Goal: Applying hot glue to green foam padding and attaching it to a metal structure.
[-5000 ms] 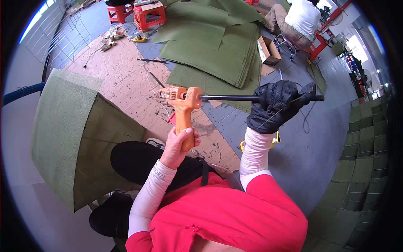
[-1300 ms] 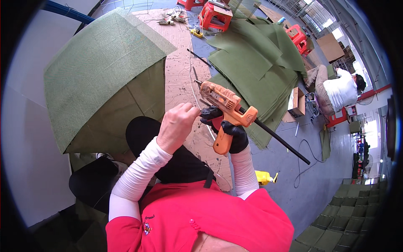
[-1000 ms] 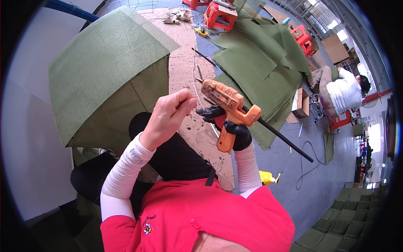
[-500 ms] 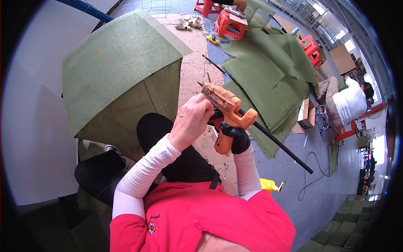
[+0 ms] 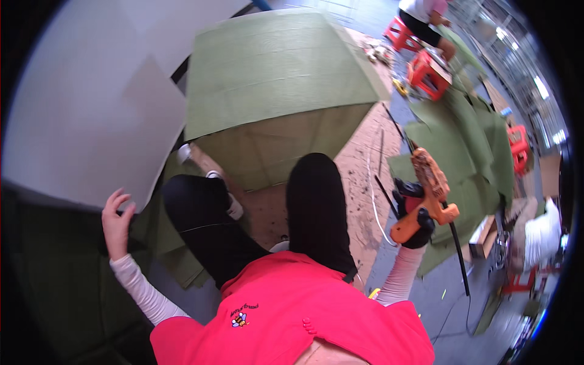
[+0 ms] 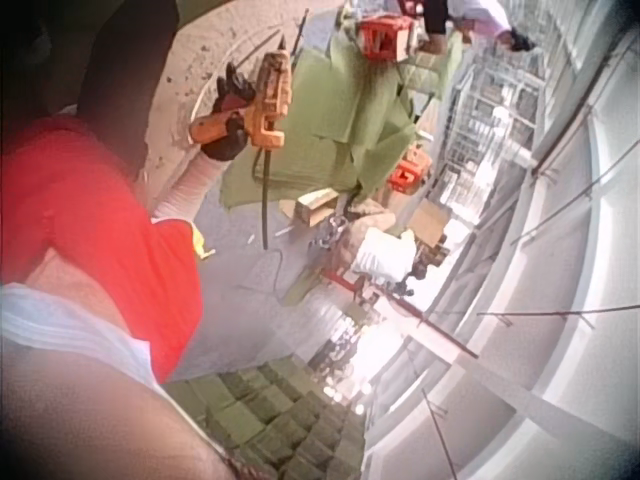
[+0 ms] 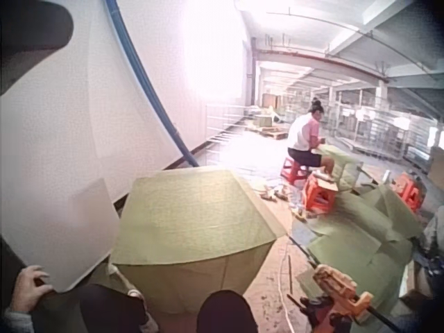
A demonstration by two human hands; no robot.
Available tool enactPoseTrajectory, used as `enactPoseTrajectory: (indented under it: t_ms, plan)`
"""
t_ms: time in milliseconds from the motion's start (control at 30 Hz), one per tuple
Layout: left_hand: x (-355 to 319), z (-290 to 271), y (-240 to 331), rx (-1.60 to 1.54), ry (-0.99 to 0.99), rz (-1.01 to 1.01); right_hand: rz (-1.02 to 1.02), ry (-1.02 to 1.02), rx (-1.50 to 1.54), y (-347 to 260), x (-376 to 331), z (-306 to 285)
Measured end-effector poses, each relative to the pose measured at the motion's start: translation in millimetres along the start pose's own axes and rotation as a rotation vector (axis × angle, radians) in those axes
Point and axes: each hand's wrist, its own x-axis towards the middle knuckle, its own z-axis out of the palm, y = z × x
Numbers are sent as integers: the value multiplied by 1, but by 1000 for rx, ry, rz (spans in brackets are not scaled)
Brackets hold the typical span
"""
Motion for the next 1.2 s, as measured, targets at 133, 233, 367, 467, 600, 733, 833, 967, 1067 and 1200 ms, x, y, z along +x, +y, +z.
enactPoseTrajectory:
  t_ms: [133,233,367,467,600,733,833,967,1067,1200]
  plan:
    - [-53,-29,-34,393,302,-417,-37,-58,2,-8,12,19]
    - [-46,-14,-5,63,456,-341,-24,-108,62,-11,12,27]
    - [6,24,51,-168,381,-101,23,-147,182,-13,13,39]
    - [46,35,83,-239,327,-151,52,-197,185,-16,14,50]
    - [86,19,104,-172,-114,-560,82,-249,139,-26,25,61]
    - [103,-10,124,322,-56,-74,106,-247,44,-43,35,61]
    - [109,-25,151,185,1,301,138,-260,-28,-51,36,57]
    - [117,-36,189,-42,-158,486,184,-280,-97,-54,31,53]
    - [124,-39,202,6,-185,557,207,-285,-140,-50,28,50]
    - [127,-37,203,-68,-186,530,212,-278,-191,-46,24,45]
